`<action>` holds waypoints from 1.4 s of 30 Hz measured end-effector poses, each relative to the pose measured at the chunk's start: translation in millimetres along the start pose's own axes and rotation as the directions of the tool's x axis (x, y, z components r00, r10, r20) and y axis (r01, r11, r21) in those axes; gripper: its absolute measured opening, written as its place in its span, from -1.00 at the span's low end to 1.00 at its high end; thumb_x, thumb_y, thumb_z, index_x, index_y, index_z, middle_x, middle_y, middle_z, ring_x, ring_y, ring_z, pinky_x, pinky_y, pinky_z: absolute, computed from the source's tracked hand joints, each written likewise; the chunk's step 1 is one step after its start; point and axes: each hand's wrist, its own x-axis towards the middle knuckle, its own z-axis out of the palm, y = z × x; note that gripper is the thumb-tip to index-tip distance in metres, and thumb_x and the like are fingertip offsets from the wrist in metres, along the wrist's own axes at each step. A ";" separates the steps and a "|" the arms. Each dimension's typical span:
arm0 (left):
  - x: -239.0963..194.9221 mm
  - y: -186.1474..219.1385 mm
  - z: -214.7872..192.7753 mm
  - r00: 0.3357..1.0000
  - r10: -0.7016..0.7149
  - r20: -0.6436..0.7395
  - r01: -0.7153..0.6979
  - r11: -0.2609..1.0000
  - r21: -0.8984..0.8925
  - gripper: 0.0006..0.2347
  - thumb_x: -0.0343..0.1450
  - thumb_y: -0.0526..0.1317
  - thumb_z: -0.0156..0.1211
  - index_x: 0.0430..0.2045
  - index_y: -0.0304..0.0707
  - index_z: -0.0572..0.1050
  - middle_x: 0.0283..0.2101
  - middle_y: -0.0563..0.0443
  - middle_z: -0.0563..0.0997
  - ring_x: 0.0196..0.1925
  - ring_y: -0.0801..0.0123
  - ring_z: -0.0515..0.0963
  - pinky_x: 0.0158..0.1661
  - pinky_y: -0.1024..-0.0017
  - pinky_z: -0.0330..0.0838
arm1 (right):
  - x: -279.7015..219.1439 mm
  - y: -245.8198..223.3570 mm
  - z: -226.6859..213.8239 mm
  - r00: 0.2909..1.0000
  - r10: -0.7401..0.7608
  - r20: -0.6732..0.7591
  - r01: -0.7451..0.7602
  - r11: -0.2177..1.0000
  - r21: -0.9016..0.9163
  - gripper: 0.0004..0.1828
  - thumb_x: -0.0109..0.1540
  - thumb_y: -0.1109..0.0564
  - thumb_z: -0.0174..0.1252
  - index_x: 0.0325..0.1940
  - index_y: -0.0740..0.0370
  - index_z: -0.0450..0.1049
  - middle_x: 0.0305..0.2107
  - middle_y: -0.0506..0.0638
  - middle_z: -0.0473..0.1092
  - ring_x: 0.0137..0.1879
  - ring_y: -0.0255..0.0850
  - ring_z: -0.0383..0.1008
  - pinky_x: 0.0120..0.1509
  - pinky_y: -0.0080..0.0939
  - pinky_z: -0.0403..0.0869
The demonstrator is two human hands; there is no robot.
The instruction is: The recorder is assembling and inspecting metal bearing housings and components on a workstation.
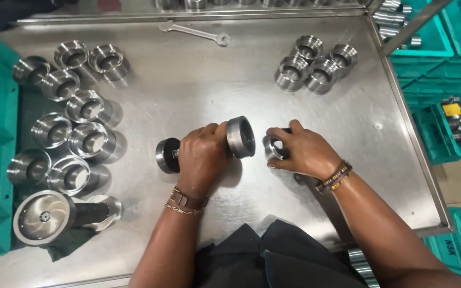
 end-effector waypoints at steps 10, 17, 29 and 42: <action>-0.7 -3.0 4.3 0.999 0.010 0.045 -0.015 0.992 0.129 -0.95 0.27 -0.35 0.26 -0.49 -0.27 0.52 -0.50 -0.07 0.58 -0.48 0.09 0.60 -0.39 0.19 0.48 | 6.2 8.7 4.2 0.866 -0.326 -0.378 0.490 0.406 0.771 -0.18 -0.01 0.17 0.51 0.30 0.03 0.33 0.16 -0.06 0.34 0.12 -0.23 0.53 0.25 -0.18 0.61; -1.5 -2.1 3.6 0.999 0.038 0.023 -0.041 0.992 0.119 -0.93 0.22 -0.36 0.25 -0.51 -0.29 0.51 -0.51 -0.09 0.58 -0.48 0.07 0.60 -0.41 0.19 0.47 | 14.9 -8.2 14.9 0.841 -0.339 -0.421 0.535 0.411 0.738 -0.16 -0.03 0.12 0.53 0.29 0.05 0.35 0.21 -0.05 0.33 0.27 -0.18 0.45 0.29 -0.12 0.50; -1.3 -2.0 8.1 0.995 0.089 0.036 -0.093 0.985 0.148 -0.92 0.23 -0.40 0.26 -0.47 -0.28 0.54 -0.49 -0.08 0.61 -0.48 0.17 0.63 -0.39 0.25 0.52 | -1.2 -11.3 9.4 0.918 -0.197 -0.345 0.386 0.649 0.656 -0.19 -0.03 -0.08 0.55 0.26 0.01 0.41 0.04 -0.01 0.53 0.15 -0.19 0.56 0.19 -0.18 0.54; -9.2 -28.0 -12.9 0.680 -0.733 -0.008 -0.242 -0.214 -0.946 -0.86 0.56 -0.23 0.11 -0.41 -0.13 0.37 -0.56 0.16 0.31 -0.55 0.50 0.30 -0.40 0.44 0.26 | 15.9 -18.8 65.3 0.943 -0.270 -0.195 0.164 -0.136 0.977 -0.14 0.08 0.34 0.40 0.40 0.13 0.20 0.00 0.11 0.41 0.05 -0.14 0.57 0.16 -0.18 0.64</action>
